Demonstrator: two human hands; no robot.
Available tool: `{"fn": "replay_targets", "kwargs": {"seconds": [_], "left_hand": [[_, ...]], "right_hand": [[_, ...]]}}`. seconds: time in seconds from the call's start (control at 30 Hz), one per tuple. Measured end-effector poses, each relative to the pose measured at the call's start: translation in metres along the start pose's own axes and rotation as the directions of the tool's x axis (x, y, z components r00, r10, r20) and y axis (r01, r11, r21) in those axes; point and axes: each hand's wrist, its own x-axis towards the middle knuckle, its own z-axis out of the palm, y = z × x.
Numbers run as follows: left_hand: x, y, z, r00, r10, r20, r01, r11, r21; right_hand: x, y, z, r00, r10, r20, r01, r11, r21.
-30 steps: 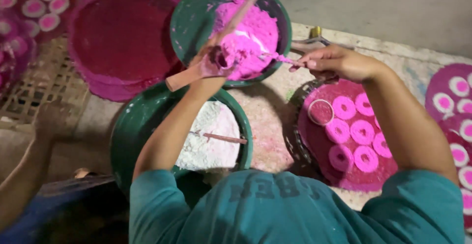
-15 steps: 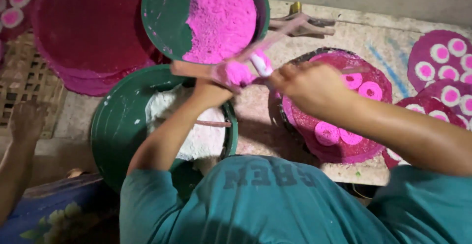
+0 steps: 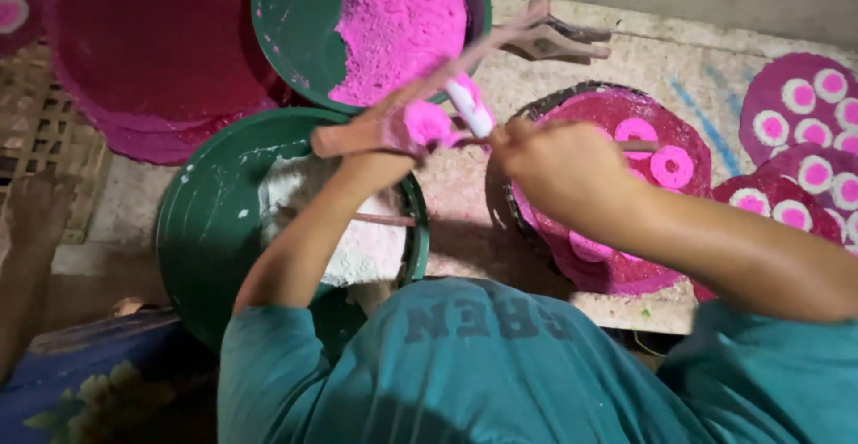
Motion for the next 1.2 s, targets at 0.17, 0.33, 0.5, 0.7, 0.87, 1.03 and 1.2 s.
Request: {"fn": "replay_targets", "kwargs": {"seconds": [0.17, 0.33, 0.5, 0.7, 0.87, 1.03, 1.2], "left_hand": [[0.018, -0.038, -0.006, 0.902, 0.166, -0.397, -0.114, 0.982, 0.153], [0.037, -0.054, 0.022, 0.884, -0.209, -0.418, 0.187, 0.978, -0.093], [0.041, -0.069, -0.006, 0.861, 0.265, -0.435, 0.028, 0.828, 0.559], [0.066, -0.020, -0.001, 0.783, -0.531, -0.325, 0.611, 0.754, 0.241], [0.070, -0.078, 0.013, 0.805, -0.296, -0.514, 0.507, 0.793, 0.338], [0.040, -0.154, -0.001, 0.669, -0.186, -0.719, 0.131, 0.983, -0.131], [0.045, -0.139, -0.021, 0.694, -0.631, -0.346, -0.063, 0.425, -0.903]], "right_hand": [[-0.019, 0.024, 0.005, 0.910, 0.382, -0.161, -0.258, 0.826, 0.501], [0.028, -0.028, 0.098, 0.858, 0.499, -0.118, -0.115, 0.412, 0.904], [0.008, -0.031, 0.127, 0.933, 0.302, -0.197, 0.085, 0.347, 0.934], [0.042, -0.003, 0.137, 0.881, 0.467, -0.075, -0.033, 0.219, 0.975], [0.052, -0.034, 0.163, 0.905, 0.425, -0.007, -0.119, 0.269, 0.956], [0.061, 0.003, 0.188, 0.969, 0.246, -0.014, -0.021, 0.137, 0.990], [0.141, 0.074, 0.198, 0.976, 0.147, 0.160, -0.120, -0.247, 0.961]]}}
